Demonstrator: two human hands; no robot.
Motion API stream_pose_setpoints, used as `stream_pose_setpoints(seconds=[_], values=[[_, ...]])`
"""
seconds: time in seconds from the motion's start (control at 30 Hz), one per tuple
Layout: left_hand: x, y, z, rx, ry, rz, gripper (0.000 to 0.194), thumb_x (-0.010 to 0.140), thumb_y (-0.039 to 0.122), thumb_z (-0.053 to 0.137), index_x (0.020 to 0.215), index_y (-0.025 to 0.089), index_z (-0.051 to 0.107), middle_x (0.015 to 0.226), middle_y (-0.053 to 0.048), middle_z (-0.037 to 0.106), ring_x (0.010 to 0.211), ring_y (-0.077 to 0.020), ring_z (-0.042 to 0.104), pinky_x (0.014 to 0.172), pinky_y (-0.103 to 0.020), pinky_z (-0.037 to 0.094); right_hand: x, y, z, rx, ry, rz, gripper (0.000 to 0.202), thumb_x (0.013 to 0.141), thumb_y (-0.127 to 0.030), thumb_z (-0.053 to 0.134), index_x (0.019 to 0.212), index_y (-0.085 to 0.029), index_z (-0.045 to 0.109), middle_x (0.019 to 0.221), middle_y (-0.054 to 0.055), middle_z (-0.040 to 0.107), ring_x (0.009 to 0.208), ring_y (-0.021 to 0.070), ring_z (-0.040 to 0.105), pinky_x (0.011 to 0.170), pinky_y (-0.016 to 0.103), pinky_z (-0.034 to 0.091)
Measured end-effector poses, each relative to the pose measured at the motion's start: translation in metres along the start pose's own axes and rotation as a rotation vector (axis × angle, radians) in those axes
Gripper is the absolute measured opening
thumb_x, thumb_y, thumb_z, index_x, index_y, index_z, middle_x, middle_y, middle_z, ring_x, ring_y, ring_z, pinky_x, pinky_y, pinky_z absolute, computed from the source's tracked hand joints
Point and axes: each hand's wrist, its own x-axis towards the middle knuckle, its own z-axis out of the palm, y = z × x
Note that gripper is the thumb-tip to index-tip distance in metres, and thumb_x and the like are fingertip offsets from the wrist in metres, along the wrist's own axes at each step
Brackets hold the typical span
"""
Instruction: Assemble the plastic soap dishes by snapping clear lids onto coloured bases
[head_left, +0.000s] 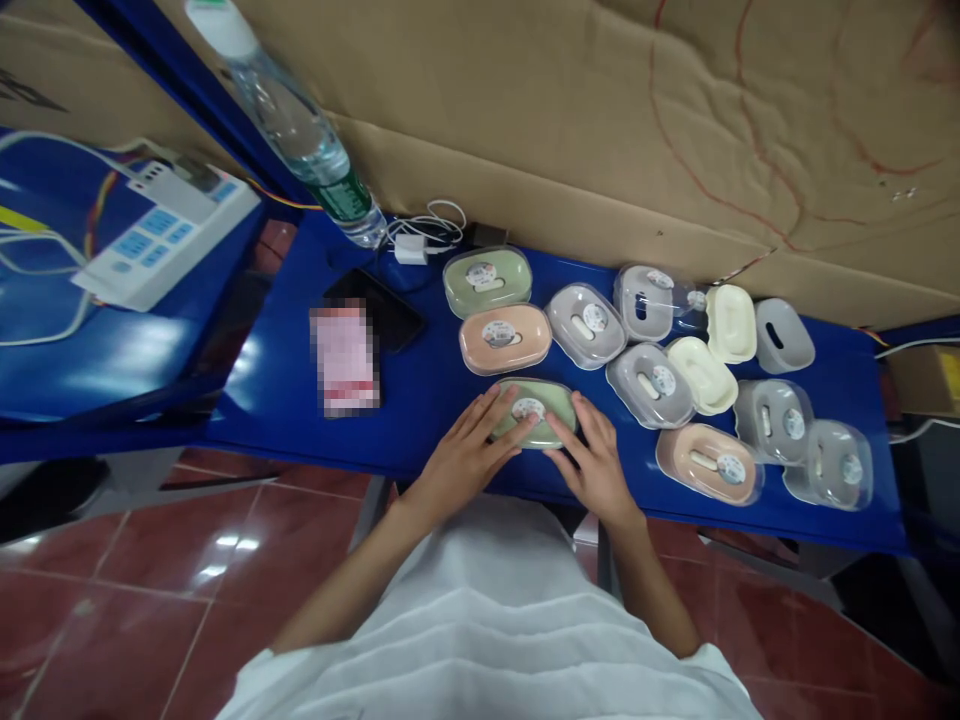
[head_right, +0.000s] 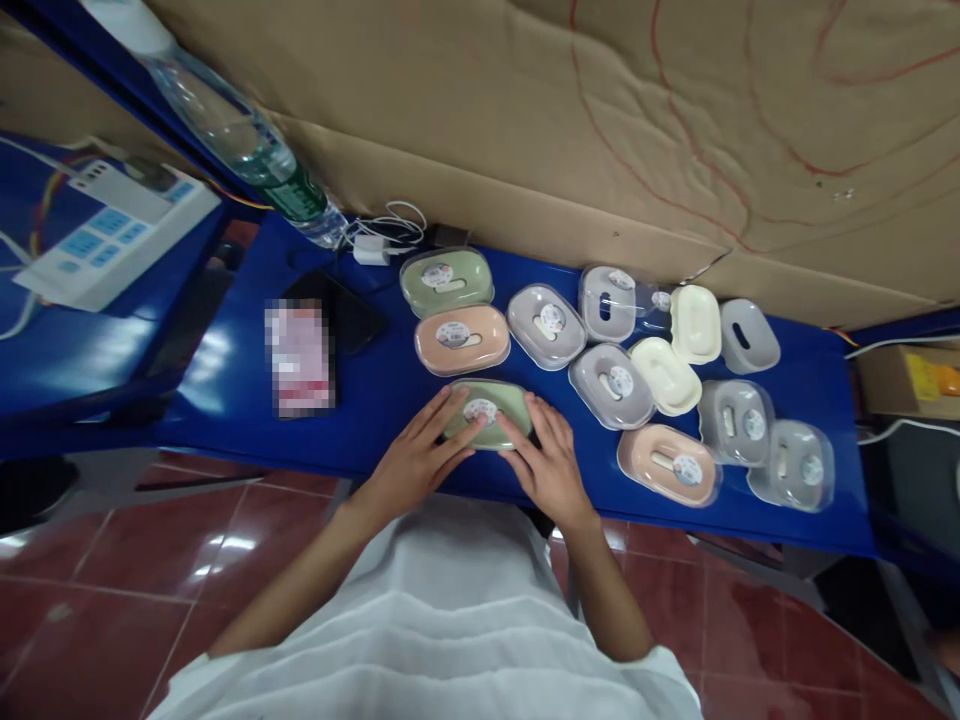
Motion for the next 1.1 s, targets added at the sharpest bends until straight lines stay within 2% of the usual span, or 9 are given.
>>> stream_pose_setpoints(seconds=[0.13,0.3,0.43,0.57,0.63,0.7,0.83,0.97,1.1], values=[[-0.009,0.002,0.005,0.057,0.033,-0.002,0.068,0.101,0.015,0.071,0.164,0.028,0.049,0.174,-0.017,0.041,0.167,-0.036,0.032,0.126,-0.054,0.049,0.002,0.0,0.001,0.013,0.004,-0.036,0.077,0.106,-0.024,0.066,0.172,-0.043,0.031,0.181,0.008,0.029,0.161,0.0342,0.043,0.125,0.058,0.046],[-0.003,0.0,0.002,0.023,0.07,0.001,0.061,0.103,0.023,0.071,0.161,0.027,0.053,0.17,-0.016,0.048,0.163,-0.0342,0.04,0.124,-0.05,0.051,0.004,-0.008,0.001,0.016,0.017,-0.045,0.078,0.105,-0.025,0.067,0.173,-0.038,0.031,0.179,0.012,0.033,0.16,0.0362,0.045,0.124,0.058,0.048],[-0.004,-0.002,-0.005,0.003,0.064,-0.007,0.058,0.104,0.026,0.071,0.16,0.026,0.053,0.166,-0.017,0.051,0.158,-0.0339,0.047,0.123,-0.051,0.052,-0.01,0.001,-0.043,-0.021,0.124,-0.069,0.073,0.101,-0.02,0.07,0.167,-0.037,0.044,0.162,0.012,0.059,0.143,0.0352,0.064,0.114,0.053,0.058],[-0.019,-0.005,-0.006,0.045,0.107,-0.074,0.06,0.101,0.029,0.075,0.157,0.024,0.056,0.164,-0.024,0.045,0.15,-0.039,0.053,0.115,-0.055,0.055,-0.007,0.063,-0.126,-0.201,0.35,0.105,0.037,0.103,-0.026,0.066,0.14,-0.031,0.069,0.134,0.008,0.076,0.126,0.0336,0.072,0.11,0.055,0.056],[-0.026,-0.007,-0.005,0.06,0.137,-0.083,0.056,0.1,0.028,0.076,0.154,0.024,0.059,0.157,-0.023,0.05,0.144,-0.0385,0.057,0.112,-0.054,0.056,0.009,0.111,-0.158,-0.348,0.276,0.244,0.033,0.107,-0.036,0.06,0.135,-0.026,0.072,0.132,0.013,0.076,0.126,0.0336,0.071,0.111,0.053,0.053],[-0.028,-0.007,-0.002,0.053,0.148,-0.077,0.054,0.1,0.025,0.076,0.152,0.026,0.061,0.151,-0.02,0.055,0.14,-0.0363,0.059,0.113,-0.053,0.056,0.032,0.157,-0.174,-0.398,0.164,0.368,0.04,0.108,-0.045,0.056,0.136,-0.022,0.072,0.134,0.018,0.075,0.128,0.035,0.068,0.11,0.052,0.051],[-0.025,-0.005,0.0,0.024,0.157,-0.082,0.054,0.101,0.024,0.074,0.153,0.029,0.061,0.151,-0.017,0.057,0.139,-0.0342,0.06,0.113,-0.051,0.056,0.071,0.212,-0.163,-0.317,-0.006,0.55,0.042,0.106,-0.047,0.052,0.128,-0.018,0.072,0.133,0.023,0.074,0.121,0.0333,0.066,0.104,0.047,0.05],[-0.03,-0.004,-0.006,0.016,0.161,-0.104,0.053,0.101,0.022,0.073,0.153,0.029,0.06,0.151,-0.017,0.058,0.139,-0.0343,0.061,0.112,-0.052,0.056,0.075,0.218,-0.144,-0.327,-0.04,0.612,0.035,0.103,-0.047,0.055,0.118,-0.02,0.071,0.125,0.022,0.075,0.111,0.0334,0.067,0.097,0.047,0.05],[-0.039,-0.007,-0.014,0.02,0.148,-0.097,0.058,0.101,0.019,0.073,0.156,0.031,0.058,0.15,-0.017,0.059,0.14,-0.0345,0.06,0.112,-0.052,0.056,0.069,0.216,-0.14,-0.299,-0.04,0.638,0.029,0.099,-0.048,0.059,0.116,-0.027,0.068,0.131,0.018,0.074,0.118,0.037,0.066,0.103,0.051,0.05]])
